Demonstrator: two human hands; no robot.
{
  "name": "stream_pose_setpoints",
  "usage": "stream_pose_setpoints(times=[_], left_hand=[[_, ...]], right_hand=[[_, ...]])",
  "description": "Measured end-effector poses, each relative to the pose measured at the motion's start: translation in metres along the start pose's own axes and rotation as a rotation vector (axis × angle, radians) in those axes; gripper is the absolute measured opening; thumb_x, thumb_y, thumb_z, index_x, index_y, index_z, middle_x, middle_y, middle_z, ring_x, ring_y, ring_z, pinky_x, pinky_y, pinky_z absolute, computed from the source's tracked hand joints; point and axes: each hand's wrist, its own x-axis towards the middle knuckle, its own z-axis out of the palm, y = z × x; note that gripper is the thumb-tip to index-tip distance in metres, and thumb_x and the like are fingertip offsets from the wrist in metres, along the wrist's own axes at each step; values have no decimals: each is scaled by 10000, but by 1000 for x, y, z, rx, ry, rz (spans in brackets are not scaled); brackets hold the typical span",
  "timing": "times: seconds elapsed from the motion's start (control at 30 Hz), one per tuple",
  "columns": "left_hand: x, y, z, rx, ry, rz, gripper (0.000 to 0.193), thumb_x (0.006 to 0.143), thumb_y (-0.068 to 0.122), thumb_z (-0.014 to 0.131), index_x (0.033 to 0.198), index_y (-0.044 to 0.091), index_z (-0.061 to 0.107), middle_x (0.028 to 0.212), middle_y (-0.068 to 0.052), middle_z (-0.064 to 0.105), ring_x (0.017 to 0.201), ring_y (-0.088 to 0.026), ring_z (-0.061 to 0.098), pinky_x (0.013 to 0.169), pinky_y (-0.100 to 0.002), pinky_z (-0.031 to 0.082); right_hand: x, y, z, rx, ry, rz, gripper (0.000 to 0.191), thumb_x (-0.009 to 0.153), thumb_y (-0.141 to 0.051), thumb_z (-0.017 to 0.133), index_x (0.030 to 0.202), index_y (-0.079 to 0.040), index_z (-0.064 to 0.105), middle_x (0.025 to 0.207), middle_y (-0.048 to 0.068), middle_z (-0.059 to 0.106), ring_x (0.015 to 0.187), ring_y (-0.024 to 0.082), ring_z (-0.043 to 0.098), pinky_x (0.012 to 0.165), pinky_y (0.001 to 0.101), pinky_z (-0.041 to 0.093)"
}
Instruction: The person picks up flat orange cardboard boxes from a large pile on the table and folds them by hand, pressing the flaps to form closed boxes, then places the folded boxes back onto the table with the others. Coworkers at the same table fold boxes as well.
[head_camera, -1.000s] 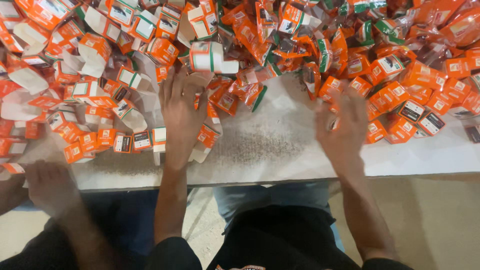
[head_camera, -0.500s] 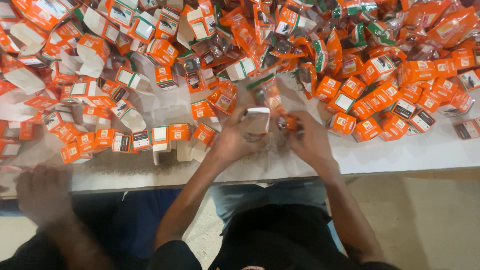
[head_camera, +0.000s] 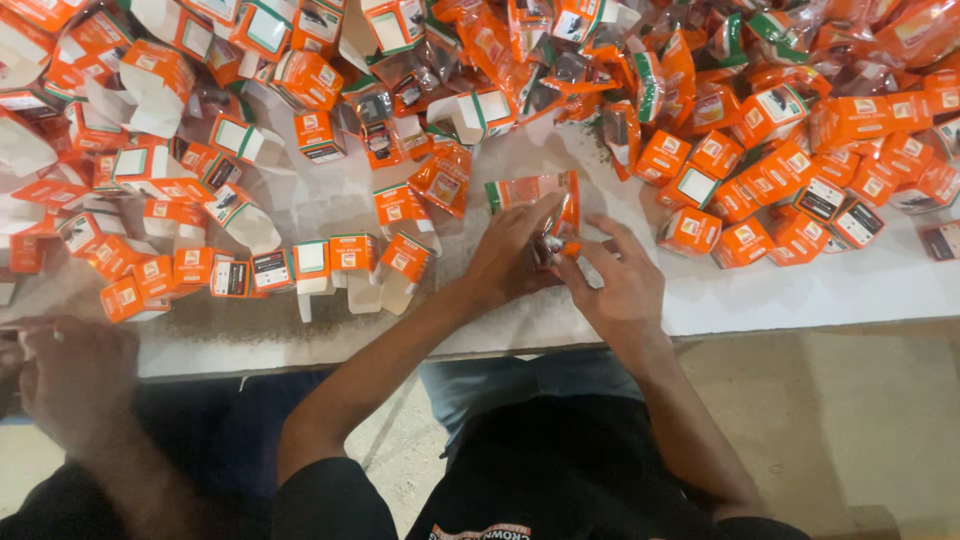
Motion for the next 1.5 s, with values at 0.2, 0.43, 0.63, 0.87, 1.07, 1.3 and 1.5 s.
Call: stream_pose_setpoints(times=[0.2, 0.43, 0.63, 0.87, 1.07, 1.3, 1.5], left_hand=[[-2, -2, 0, 1, -1, 25, 1003, 697, 263, 920, 1546, 87, 416, 1132, -90, 680, 1107, -280, 633, 1096, -454, 422], [-1, 1, 0, 30, -80, -21, 965, 698, 251, 895, 1539, 116, 439, 1040, -8, 703, 1073, -224, 643, 1139, -451, 405], [-7, -2, 3, 42, -59, 113, 951, 762, 294, 916, 1551, 120, 413, 1185, -32, 679, 1141, -269, 614, 1058, -442, 413], [-15, 7, 3, -84, 14, 134, 934, 791, 57, 844, 1559, 110, 315, 1345, -137, 577, 1208, -342, 604, 1036, -445, 527], [-20, 8, 12, -382, 126, -70, 812, 906, -40, 775, 1548, 41, 284, 1490, -220, 492, 1389, -361, 589, 1156, -418, 529], [-36, -1, 29, -487, 163, -306, 650, 884, 26, 840, 1381, 25, 421, 1364, -183, 650, 1310, -251, 644, 1086, -341, 515], [-28, 1, 27, -614, 174, -296, 453, 960, 31, 754, 1378, 30, 578, 1440, -140, 662, 1292, -142, 654, 1103, -310, 546]], right_hand=[[12, 2, -20, -214, -342, -240, 686, 688, -496, 854, 1177, -61, 648, 1385, 188, 561, 1229, 376, 577, 898, 492, 516], [-2, -7, -15, -193, -273, -136, 571, 895, -317, 745, 1414, -110, 628, 1523, 174, 492, 1244, 360, 578, 987, 471, 495], [17, 4, -7, -421, -323, -245, 211, 805, -199, 734, 1010, -150, 738, 1413, 112, 546, 1255, 312, 607, 928, 460, 535], [19, 12, 9, -330, -295, -33, 164, 891, -259, 710, 1019, -181, 777, 1112, 29, 715, 873, 275, 710, 709, 454, 567], [8, 10, 7, -101, -107, -44, 217, 980, -308, 655, 1129, -178, 746, 1308, 29, 665, 882, 229, 751, 665, 427, 575], [15, 3, -9, -315, -445, -7, 503, 907, -477, 697, 1258, -118, 658, 1323, 106, 602, 988, 329, 702, 713, 480, 570], [1, 31, -2, 12, -246, -97, 539, 833, -265, 781, 1319, -112, 607, 1321, 130, 641, 1054, 366, 686, 826, 465, 575]])
